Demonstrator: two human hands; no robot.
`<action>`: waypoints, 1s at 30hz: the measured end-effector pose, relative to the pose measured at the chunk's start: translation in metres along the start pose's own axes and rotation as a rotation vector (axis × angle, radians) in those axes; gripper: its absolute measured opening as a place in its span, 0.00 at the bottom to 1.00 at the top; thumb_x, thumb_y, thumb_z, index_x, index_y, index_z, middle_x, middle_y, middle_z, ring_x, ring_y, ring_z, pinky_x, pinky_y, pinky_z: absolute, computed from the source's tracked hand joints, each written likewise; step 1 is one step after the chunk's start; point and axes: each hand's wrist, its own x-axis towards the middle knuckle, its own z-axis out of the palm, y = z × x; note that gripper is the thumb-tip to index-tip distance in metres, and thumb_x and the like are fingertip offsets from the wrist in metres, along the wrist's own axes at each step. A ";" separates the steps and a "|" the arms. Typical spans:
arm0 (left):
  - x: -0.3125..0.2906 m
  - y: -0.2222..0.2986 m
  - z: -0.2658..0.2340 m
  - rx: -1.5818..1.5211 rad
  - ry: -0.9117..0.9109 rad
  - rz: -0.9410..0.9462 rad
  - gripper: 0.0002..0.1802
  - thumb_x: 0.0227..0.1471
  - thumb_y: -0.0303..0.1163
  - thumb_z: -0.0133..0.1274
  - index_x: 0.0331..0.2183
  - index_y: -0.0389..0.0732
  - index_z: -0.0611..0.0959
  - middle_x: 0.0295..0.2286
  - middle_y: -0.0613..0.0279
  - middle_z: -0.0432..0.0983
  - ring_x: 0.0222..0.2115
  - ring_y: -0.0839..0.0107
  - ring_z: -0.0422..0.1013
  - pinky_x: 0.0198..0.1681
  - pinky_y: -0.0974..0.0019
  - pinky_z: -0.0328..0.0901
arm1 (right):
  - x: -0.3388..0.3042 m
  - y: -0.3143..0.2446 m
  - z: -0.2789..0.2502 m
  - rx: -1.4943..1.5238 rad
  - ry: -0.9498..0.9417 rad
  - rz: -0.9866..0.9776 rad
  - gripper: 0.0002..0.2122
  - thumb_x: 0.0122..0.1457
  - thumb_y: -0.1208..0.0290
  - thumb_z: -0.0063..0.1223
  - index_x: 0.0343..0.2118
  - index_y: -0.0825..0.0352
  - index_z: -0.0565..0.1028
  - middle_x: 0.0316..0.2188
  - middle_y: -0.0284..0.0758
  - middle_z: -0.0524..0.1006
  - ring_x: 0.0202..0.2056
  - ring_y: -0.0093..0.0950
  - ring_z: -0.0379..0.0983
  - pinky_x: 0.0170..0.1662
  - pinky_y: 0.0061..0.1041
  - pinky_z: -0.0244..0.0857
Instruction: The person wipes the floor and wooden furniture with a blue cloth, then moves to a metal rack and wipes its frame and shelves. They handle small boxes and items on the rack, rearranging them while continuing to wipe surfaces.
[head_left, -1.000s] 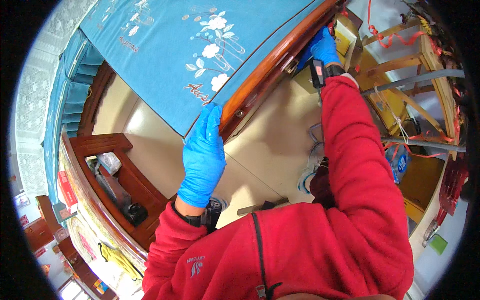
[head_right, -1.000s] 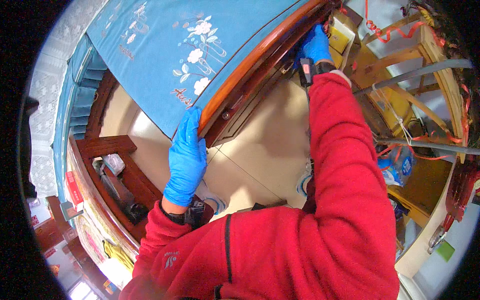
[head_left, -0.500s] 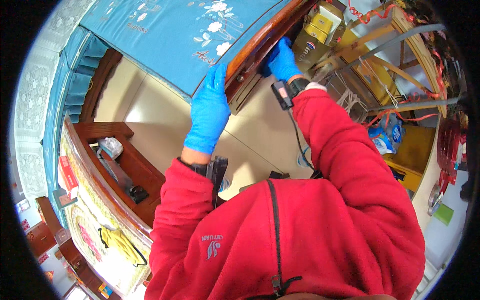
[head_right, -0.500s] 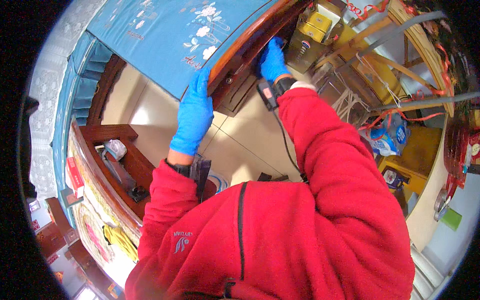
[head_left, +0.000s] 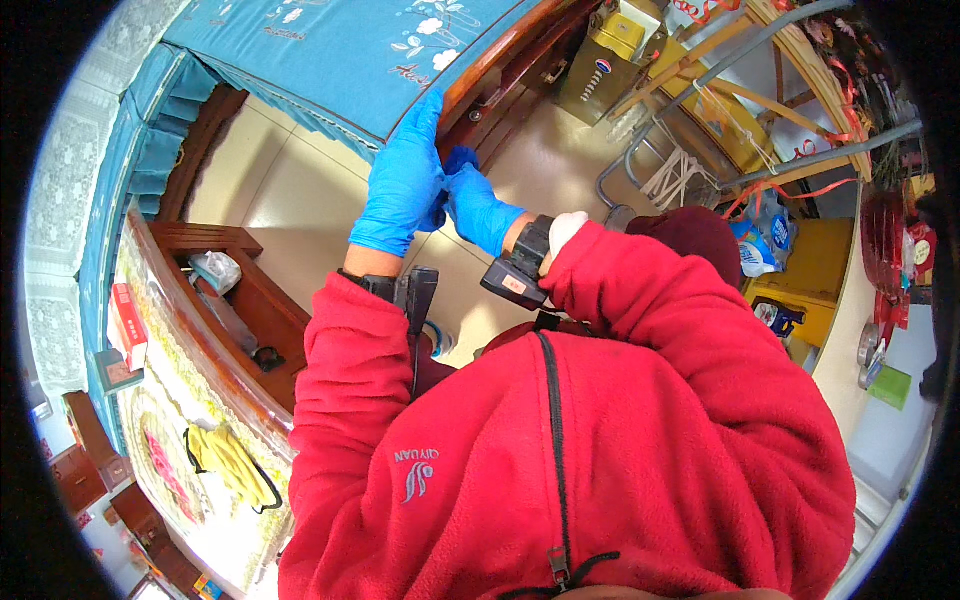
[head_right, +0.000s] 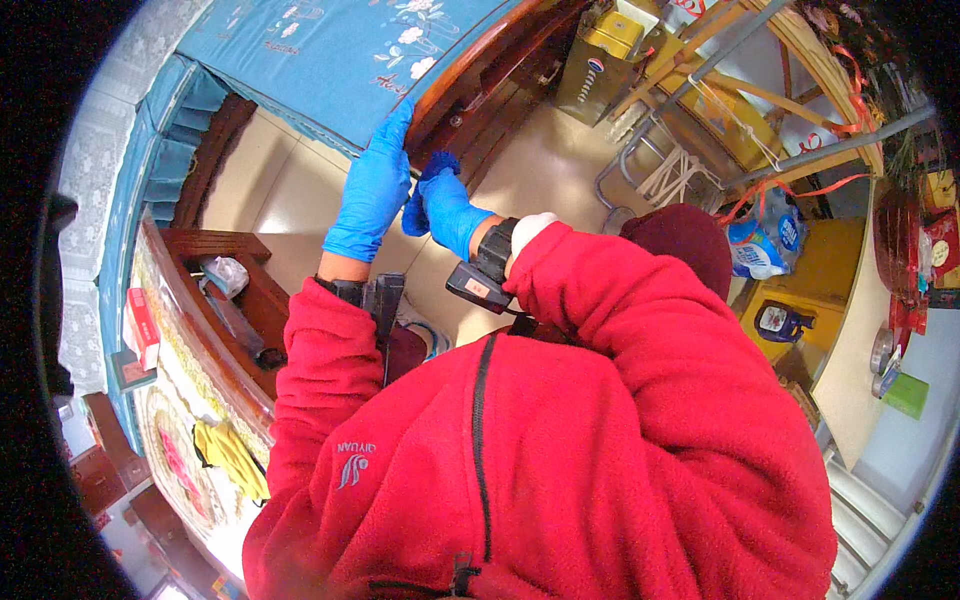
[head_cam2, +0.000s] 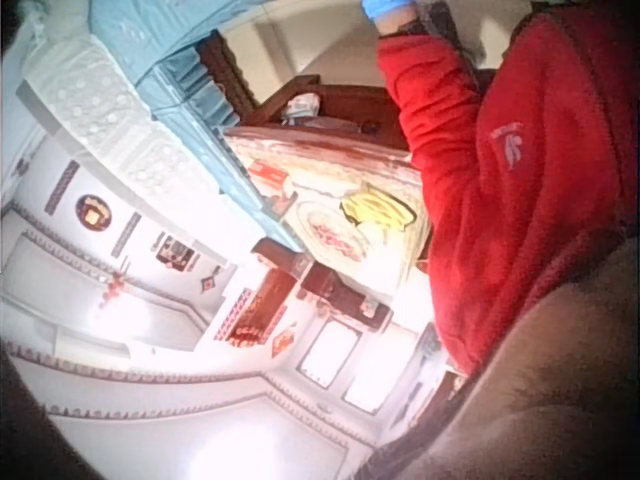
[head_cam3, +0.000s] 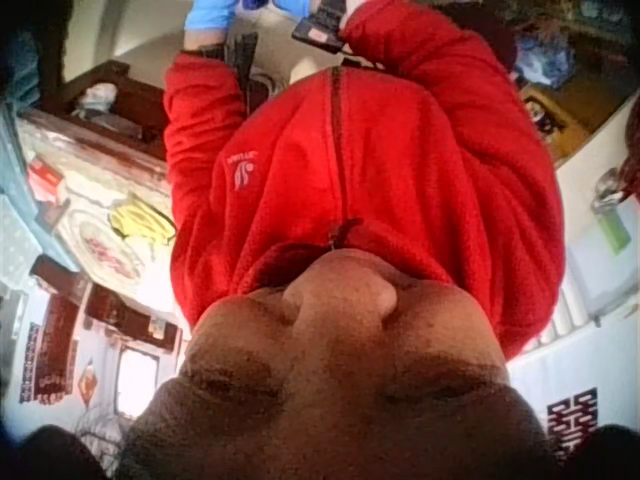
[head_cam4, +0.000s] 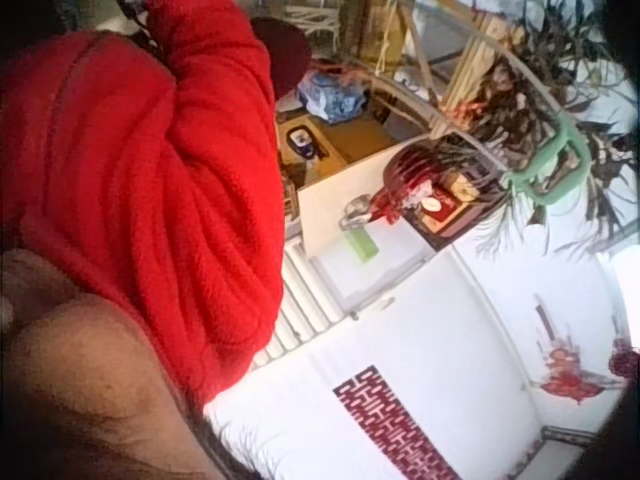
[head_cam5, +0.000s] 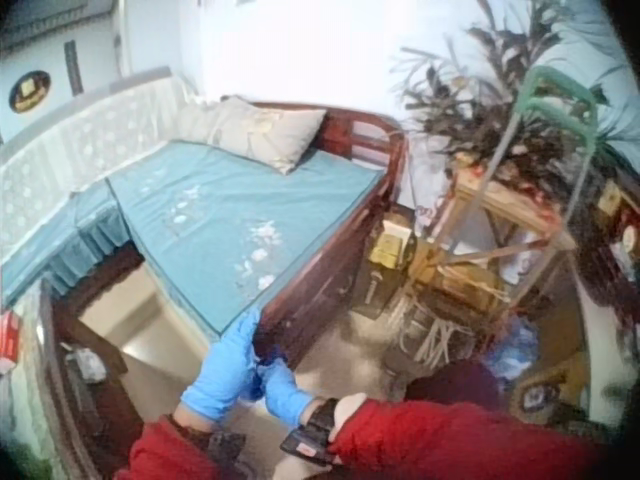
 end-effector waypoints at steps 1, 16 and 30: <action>-0.002 0.000 -0.001 0.010 0.000 0.000 0.39 0.48 0.17 0.43 0.63 0.45 0.63 0.54 0.38 0.66 0.50 0.40 0.68 0.53 0.48 0.64 | 0.005 0.003 -0.001 -0.030 -0.002 0.025 0.05 0.62 0.73 0.41 0.38 0.64 0.69 0.27 0.39 0.73 0.25 0.34 0.70 0.29 0.35 0.64; 0.002 -0.008 0.012 0.035 0.109 0.228 0.44 0.45 0.18 0.49 0.65 0.43 0.57 0.58 0.39 0.62 0.53 0.40 0.65 0.55 0.48 0.64 | 0.010 -0.046 -0.032 0.119 -0.232 -0.131 0.19 0.63 0.75 0.27 0.54 0.67 0.67 0.29 0.49 0.77 0.20 0.44 0.74 0.18 0.44 0.68; 0.017 -0.002 0.023 0.024 0.035 0.122 0.44 0.44 0.14 0.46 0.64 0.42 0.59 0.60 0.45 0.60 0.58 0.45 0.60 0.61 0.54 0.58 | 0.158 -0.079 -0.124 -0.663 0.416 -0.551 0.06 0.56 0.73 0.50 0.31 0.68 0.78 0.25 0.41 0.79 0.29 0.36 0.78 0.32 0.35 0.71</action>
